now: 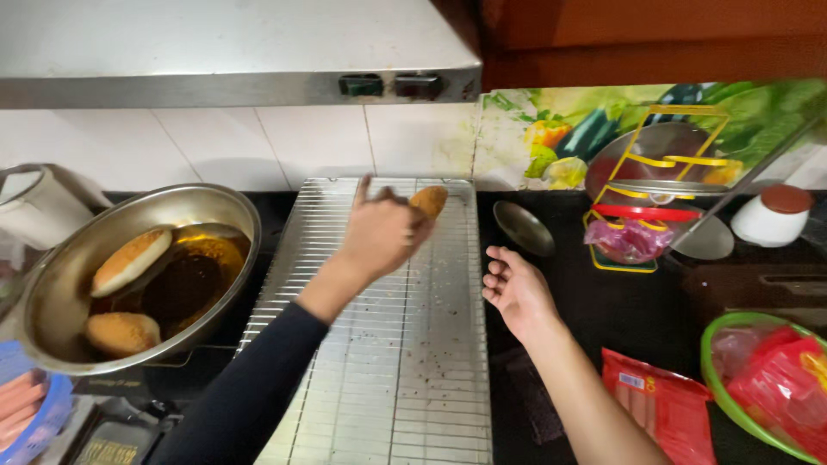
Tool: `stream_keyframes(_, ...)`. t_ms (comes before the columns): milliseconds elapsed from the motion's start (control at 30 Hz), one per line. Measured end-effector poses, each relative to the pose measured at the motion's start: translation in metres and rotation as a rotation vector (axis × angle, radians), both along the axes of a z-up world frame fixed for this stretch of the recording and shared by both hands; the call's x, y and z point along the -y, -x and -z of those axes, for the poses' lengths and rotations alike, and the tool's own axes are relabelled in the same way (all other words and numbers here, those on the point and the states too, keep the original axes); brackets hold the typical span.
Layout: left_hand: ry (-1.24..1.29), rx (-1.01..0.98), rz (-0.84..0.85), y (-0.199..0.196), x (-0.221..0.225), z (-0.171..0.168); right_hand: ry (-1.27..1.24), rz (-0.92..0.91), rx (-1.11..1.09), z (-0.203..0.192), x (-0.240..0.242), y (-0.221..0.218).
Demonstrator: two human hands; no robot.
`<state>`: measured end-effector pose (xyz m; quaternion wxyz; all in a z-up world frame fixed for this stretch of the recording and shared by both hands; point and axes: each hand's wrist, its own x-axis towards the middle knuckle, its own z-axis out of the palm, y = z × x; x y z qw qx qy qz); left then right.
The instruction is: The person deep-fries pieces of bread in a pan of oil, transfers them to a wire rack using chopsticks, and then places sausages into the same pan of oil to fry.
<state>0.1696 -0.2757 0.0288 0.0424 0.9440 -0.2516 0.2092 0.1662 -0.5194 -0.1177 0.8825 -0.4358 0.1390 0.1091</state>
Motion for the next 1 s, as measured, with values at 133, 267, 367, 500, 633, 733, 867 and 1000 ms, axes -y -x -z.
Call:
stream_keyframes(133, 0.342, -0.079, -0.017, 0.028, -0.063, 0.019, -0.004, -0.022, -0.002, -0.002, -0.016, -0.006)
stream_keyframes(267, 0.581, -0.25, -0.15, 0.039, -0.077, 0.06, 0.024, -0.064, -0.023, -0.009, -0.036, -0.009)
stream_keyframes(367, 0.728, -0.193, -0.158, 0.041, -0.066, 0.08, 0.042, -0.083, -0.022, -0.014, -0.044, -0.008)
stream_keyframes(500, 0.795, -0.092, -0.252, 0.048, -0.035, 0.094, 0.063, -0.082, -0.026, -0.013, -0.045, -0.005)
stream_keyframes(633, 0.814, -0.14, -0.362, 0.061, -0.004, 0.094, 0.048, -0.054, -0.009, -0.007, -0.03, -0.006)
stream_keyframes(733, 0.75, 0.114, -0.307, 0.069, 0.014, 0.087, 0.029, 0.003, -0.021, -0.003, -0.019, -0.007)
stream_keyframes(867, 0.713, -0.041, -0.377, 0.07, 0.018, 0.069, 0.019, 0.017, 0.001, -0.007, -0.013, -0.007)
stream_keyframes(1000, 0.741, -0.235, -0.411, 0.082, -0.017, 0.044, 0.036, 0.019, 0.049, -0.025, -0.023, 0.0)
